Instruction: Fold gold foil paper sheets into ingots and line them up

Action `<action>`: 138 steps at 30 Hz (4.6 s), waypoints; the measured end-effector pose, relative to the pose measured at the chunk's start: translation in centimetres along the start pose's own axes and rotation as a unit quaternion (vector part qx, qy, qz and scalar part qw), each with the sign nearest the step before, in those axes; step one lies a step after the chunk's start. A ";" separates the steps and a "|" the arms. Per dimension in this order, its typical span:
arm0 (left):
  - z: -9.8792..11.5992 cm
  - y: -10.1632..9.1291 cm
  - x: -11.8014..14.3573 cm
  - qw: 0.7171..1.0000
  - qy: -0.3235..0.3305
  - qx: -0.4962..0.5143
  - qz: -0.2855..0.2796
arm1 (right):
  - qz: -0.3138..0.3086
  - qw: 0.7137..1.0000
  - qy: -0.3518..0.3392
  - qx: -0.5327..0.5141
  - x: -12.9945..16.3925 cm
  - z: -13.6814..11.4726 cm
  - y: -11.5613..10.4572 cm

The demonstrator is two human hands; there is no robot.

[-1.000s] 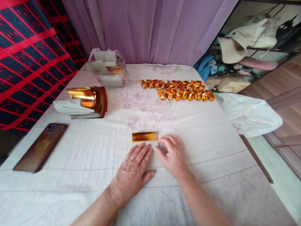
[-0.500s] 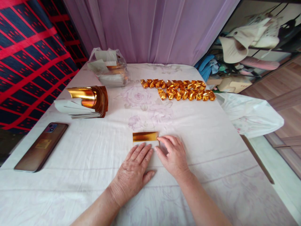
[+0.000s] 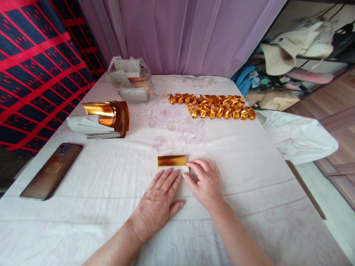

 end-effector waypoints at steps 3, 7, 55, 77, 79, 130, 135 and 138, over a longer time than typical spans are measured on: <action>0.0 -0.1 0.0 1.000 0.000 -0.003 0.005 | -0.003 1.000 -0.003 0.003 0.0 -0.1 0.0; 0.0 0.0 0.1 1.000 -0.002 0.003 0.001 | -0.008 1.000 -0.001 0.008 0.0 -0.2 0.0; -3.5 -4.2 1.1 0.985 -0.093 0.029 0.142 | -0.018 0.996 -0.027 -0.085 -0.1 -0.1 -0.3; -6.4 -3.3 1.8 0.983 -0.150 0.052 0.088 | -0.055 0.995 -0.053 -0.057 -0.1 -0.1 -0.5; -6.5 -3.2 1.7 0.982 -0.162 0.057 0.084 | -0.048 0.996 -0.046 -0.052 -0.1 -0.1 -0.4; -7.9 -2.4 0.9 0.956 -0.291 0.003 0.049 | -0.017 1.000 0.014 0.001 -0.3 -0.1 0.2; -8.0 -2.3 1.1 0.954 -0.296 0.003 0.055 | -0.018 1.000 0.012 0.000 -0.3 0.0 0.2; -8.1 -2.2 1.2 0.953 -0.297 0.009 0.055 | -0.020 1.000 0.011 0.001 -0.3 0.0 0.3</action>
Point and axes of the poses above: each hand's wrist, its own x-axis away from the middle knuckle, its own y-axis out of the palm, z = x × y, the point moved 9 cm from there along -x, towards the middle knuckle, and after that the axes turned 9 degrees about y, right-handed, at the moved point
